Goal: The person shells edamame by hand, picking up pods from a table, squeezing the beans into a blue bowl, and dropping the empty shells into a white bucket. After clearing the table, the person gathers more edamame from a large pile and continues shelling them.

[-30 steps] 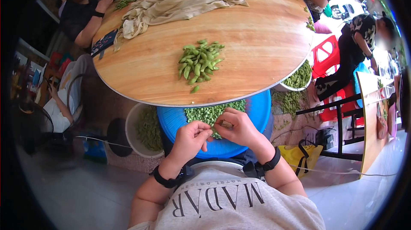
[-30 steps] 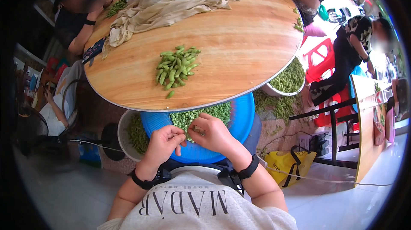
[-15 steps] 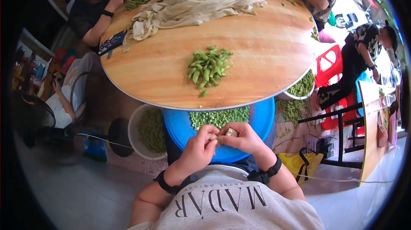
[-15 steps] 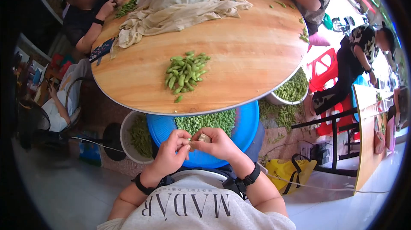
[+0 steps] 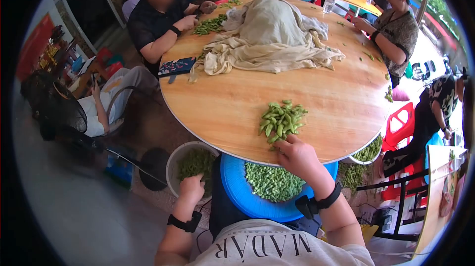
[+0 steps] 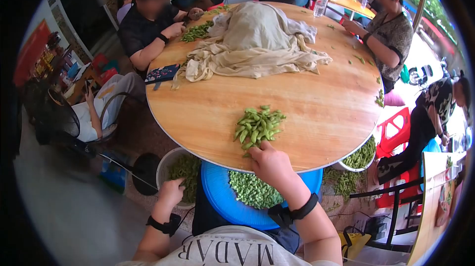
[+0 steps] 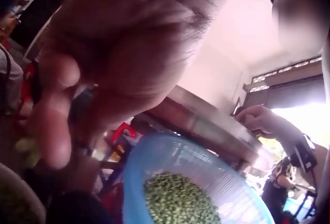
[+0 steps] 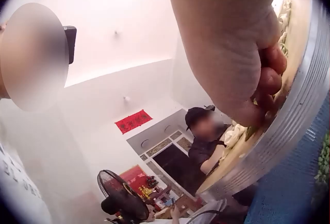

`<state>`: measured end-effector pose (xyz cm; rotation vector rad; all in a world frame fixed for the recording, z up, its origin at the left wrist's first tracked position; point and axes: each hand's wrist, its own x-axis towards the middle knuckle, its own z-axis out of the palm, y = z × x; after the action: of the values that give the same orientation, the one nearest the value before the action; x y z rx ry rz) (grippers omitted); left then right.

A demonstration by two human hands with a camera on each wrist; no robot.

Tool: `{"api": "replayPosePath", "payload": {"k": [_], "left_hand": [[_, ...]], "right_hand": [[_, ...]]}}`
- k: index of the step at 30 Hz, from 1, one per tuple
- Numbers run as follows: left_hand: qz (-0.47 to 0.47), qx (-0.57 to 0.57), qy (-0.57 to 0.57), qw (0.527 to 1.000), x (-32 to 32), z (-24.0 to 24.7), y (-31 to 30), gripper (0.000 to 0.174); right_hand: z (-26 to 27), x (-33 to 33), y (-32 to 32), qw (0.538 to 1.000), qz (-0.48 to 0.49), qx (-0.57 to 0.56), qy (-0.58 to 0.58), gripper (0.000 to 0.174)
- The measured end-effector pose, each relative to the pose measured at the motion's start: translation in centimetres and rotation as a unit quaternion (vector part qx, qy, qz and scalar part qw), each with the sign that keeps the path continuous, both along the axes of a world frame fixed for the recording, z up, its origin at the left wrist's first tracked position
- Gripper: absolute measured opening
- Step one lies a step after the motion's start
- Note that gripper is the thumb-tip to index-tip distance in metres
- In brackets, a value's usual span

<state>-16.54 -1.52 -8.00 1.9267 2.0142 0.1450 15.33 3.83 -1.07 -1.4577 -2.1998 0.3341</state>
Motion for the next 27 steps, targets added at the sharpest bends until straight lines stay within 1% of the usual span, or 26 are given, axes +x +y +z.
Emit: {"api": "replayPosePath", "payload": {"k": [1,3,4,7,8,9,10,11,12,13,14,16,19,20,23,24,27], "left_hand": [[0.003,-0.052,0.018,0.998,-1.0,-0.4,0.2,0.022],[0.056,-0.109,0.056,0.991,-2.4,-0.9,0.4,0.023],[0.128,-0.194,0.031,0.972,-2.7,-0.3,0.9,0.020],[0.032,-0.115,0.128,0.985,-2.1,0.9,1.4,0.017],[-0.003,-0.043,0.065,0.997,-1.1,2.1,1.3,0.016],[-0.038,0.032,0.000,0.999,0.8,4.1,1.3,0.016],[-0.017,-0.003,-0.181,0.983,2.9,6.1,1.5,0.016],[0.007,-0.041,-0.355,0.934,5.0,7.5,1.5,0.016],[-0.019,-0.063,-0.416,0.907,7.0,7.8,1.4,0.016],[-0.046,-0.082,-0.475,0.875,8.6,8.1,1.5,0.015],[-0.068,-0.141,-0.502,0.851,9.6,8.1,1.6,0.014],[-0.112,-0.255,-0.549,0.788,11.2,7.9,2.1,0.013],[-0.120,-0.334,-0.594,0.722,12.2,7.3,1.8,0.013],[-0.117,-0.336,-0.600,0.716,12.5,7.3,1.7,0.013],[-0.105,-0.334,-0.590,0.727,13.1,8.2,1.2,0.013],[-0.099,-0.320,-0.590,0.735,13.1,8.3,1.1,0.013],[-0.140,-0.293,-0.545,0.773,13.6,7.7,0.8,0.011]], "right_hand": [[0.0,0.0,0.3,1.000,0.003,-0.005,0.004,0.016],[0.0,0.0,0.7,1.000,0.011,-0.018,0.010,0.014],[0.0,0.0,0.7,1.000,0.011,-0.013,0.010,0.013],[0.0,0.1,0.6,1.000,0.021,0.003,0.013,0.011],[0.1,0.2,0.3,0.999,0.030,0.007,0.015,0.011],[0.4,0.4,0.2,0.999,0.038,0.012,0.016,0.011],[0.8,0.4,-0.1,0.997,0.072,0.010,0.041,0.011],[1.1,0.3,-0.6,0.992,0.106,0.004,0.067,0.012],[1.5,0.0,-1.2,0.986,0.139,0.000,0.095,0.012],[2.2,-0.3,-1.9,0.984,0.155,0.002,0.089,0.012],[3.0,-0.6,-2.6,0.982,0.172,0.005,0.081,0.013],[4.4,-0.7,-3.9,0.978,0.198,0.007,0.064,0.012],[4.3,0.2,-5.0,0.974,0.207,0.023,0.094,0.012],[4.2,0.5,-5.4,0.974,0.203,0.013,0.101,0.012],[3.7,1.3,-6.4,0.976,0.182,-0.005,0.121,0.013],[3.4,1.4,-6.6,0.974,0.184,0.001,0.129,0.014],[3.2,1.6,-7.3,0.973,0.183,0.010,0.138,0.014]]}}
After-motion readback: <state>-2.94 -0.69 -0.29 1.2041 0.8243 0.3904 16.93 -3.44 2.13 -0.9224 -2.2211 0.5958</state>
